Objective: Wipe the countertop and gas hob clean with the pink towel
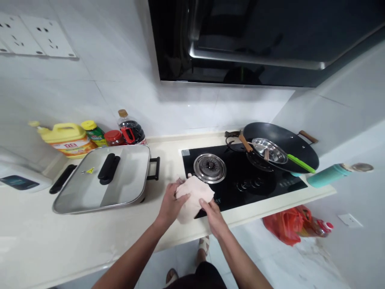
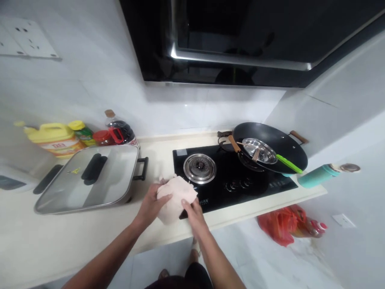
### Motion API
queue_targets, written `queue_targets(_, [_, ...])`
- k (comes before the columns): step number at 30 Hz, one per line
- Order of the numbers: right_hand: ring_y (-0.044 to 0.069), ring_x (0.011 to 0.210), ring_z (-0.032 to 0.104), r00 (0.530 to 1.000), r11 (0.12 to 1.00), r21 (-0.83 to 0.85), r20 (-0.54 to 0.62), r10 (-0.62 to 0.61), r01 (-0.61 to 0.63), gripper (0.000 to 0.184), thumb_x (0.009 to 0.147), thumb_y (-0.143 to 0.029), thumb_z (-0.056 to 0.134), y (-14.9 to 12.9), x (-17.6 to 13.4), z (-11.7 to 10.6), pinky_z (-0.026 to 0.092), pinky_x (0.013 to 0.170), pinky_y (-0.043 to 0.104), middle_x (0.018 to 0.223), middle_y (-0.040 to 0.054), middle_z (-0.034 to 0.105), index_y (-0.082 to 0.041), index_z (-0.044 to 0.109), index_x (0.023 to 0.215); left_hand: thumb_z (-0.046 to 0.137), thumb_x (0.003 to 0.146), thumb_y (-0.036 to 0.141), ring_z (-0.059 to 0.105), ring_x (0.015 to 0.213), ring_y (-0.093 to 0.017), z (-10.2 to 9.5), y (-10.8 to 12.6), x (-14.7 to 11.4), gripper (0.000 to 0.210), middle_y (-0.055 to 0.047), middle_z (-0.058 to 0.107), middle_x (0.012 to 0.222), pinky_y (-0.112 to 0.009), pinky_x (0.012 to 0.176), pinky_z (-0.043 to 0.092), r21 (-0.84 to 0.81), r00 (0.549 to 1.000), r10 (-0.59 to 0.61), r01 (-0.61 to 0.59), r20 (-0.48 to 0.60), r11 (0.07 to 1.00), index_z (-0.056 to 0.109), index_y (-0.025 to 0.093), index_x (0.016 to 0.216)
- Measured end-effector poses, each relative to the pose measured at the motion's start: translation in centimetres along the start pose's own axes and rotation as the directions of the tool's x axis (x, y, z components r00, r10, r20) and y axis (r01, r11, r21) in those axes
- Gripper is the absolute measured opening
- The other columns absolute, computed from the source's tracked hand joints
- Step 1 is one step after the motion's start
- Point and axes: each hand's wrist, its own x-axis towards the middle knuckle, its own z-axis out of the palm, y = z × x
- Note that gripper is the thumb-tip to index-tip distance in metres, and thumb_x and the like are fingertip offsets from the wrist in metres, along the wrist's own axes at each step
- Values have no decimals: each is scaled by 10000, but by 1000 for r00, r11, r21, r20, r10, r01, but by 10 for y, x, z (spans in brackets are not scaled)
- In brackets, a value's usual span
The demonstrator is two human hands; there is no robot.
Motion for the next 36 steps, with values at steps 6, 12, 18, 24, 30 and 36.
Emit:
queue_targets(6, [304, 1123, 668, 956, 985, -43, -251, 153, -169, 624, 745, -693, 694, 43, 14, -90, 560, 959, 488, 1217, 112, 705, -220, 733, 1150, 626, 824, 144, 456, 1416, -367, 58, -10, 0, 359, -128, 464, 1563, -562, 1176, 406, 469, 925, 299, -377, 234, 799, 730, 242, 1154])
queue_targets(12, [323, 1114, 664, 887, 937, -300, -461, 22, -178, 507, 761, -657, 664, 82, -9, -193, 555, 963, 496, 1190, 131, 708, -238, 743, 1034, 705, 855, 323, 405, 1477, -413, 92, -72, -40, 485, -154, 498, 1567, -612, 1199, 386, 425, 835, 96, -370, 541, 826, 694, 249, 1334])
queue_targets(18, [294, 1039, 660, 891, 801, -598, -346, -294, 32, 417, 920, -579, 552, 74, 17, -209, 563, 875, 479, 1132, 132, 677, -224, 727, 1051, 793, 805, 402, 114, 1558, -561, 128, -68, -16, 722, -135, 252, 1726, -849, 1166, 69, 582, 931, 104, -304, 351, 755, 573, 355, 1491])
queue_targets(24, [287, 1075, 618, 844, 434, -863, -18, -536, 257, 353, 1024, -427, 461, 81, 75, -175, 517, 913, 489, 1154, 132, 667, -219, 746, 1038, 676, 914, 517, 158, 1579, -478, 171, -93, 0, 649, -42, 237, 1745, -808, 1186, 61, 673, 909, 240, -413, 340, 614, 475, 487, 1530])
queue_targets(30, [279, 1146, 619, 814, 128, -904, 297, -500, 409, 303, 1032, -360, 503, 95, 100, -194, 524, 927, 456, 1226, 106, 662, -246, 672, 1256, 640, 940, 475, 234, 1572, -427, 131, -129, 33, 480, 17, 316, 1716, -704, 1234, 65, 826, 937, 349, -206, 12, 525, 585, 572, 1407])
queue_targets(36, [282, 1379, 529, 722, 1, -836, 475, -503, 549, 328, 1024, -303, 507, 101, 113, -207, 457, 1137, 478, 1389, 122, 619, -194, 620, 1312, 639, 930, 463, 213, 1589, -412, 102, -123, 94, 735, -205, 240, 1720, -647, 1230, 225, 842, 974, 144, 72, -175, 534, 439, 231, 1597])
